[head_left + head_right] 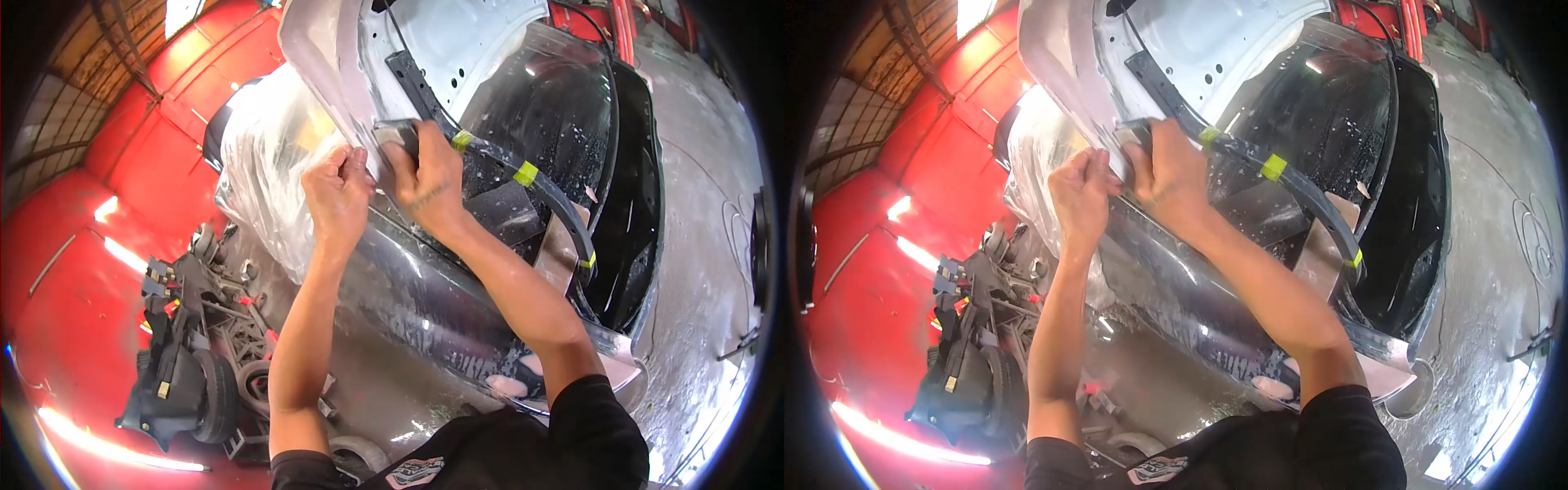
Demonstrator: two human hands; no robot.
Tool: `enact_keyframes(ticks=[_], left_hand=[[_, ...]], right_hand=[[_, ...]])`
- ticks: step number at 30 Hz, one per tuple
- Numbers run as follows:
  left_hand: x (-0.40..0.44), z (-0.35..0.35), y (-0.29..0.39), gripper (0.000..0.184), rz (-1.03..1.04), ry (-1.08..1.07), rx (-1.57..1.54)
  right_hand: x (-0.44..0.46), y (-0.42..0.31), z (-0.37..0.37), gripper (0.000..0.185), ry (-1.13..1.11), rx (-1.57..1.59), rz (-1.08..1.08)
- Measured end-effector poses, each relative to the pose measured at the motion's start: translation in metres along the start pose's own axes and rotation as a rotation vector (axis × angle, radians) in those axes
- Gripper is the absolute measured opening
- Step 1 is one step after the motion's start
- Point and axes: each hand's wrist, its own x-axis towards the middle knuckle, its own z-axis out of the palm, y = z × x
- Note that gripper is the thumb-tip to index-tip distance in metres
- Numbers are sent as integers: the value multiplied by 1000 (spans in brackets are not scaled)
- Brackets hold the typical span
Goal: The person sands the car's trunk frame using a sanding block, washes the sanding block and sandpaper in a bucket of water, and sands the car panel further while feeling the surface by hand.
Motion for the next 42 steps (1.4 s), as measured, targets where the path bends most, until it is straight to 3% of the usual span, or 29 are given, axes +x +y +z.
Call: enact_keyframes(ticks=[3, 10, 14, 19, 23, 29, 33, 37, 42], left_hand=[[2, 0, -3, 28, 55, -4, 42], [1, -1, -2, 24, 19, -8, 33], [3, -1, 0, 24, 28, -18, 34], [2, -1, -2, 24, -11, -14, 27], [3, -2, -3, 26, 7, -30, 52], [-1, 1, 2, 25, -25, 6, 81], [1, 2, -8, 30, 28, 9, -2], [-3, -1, 0, 27, -1, 0, 105], [-2, 6, 5, 24, -31, 47, 55]], right_hand=[[36, 1, 18, 26, 66, -67, -133], [-8, -3, -4, 26, -2, -10, -15], [52, -9, 20, 25, 99, -61, -116], [-5, -5, -6, 28, -67, -32, 69], [52, -12, 21, 24, 66, -96, -41], [6, 4, 4, 24, 10, -40, 7], [60, -7, 22, 26, 74, -91, -63], [16, -5, 3, 24, -4, -32, 34], [45, -8, 13, 23, 38, -100, -24]])
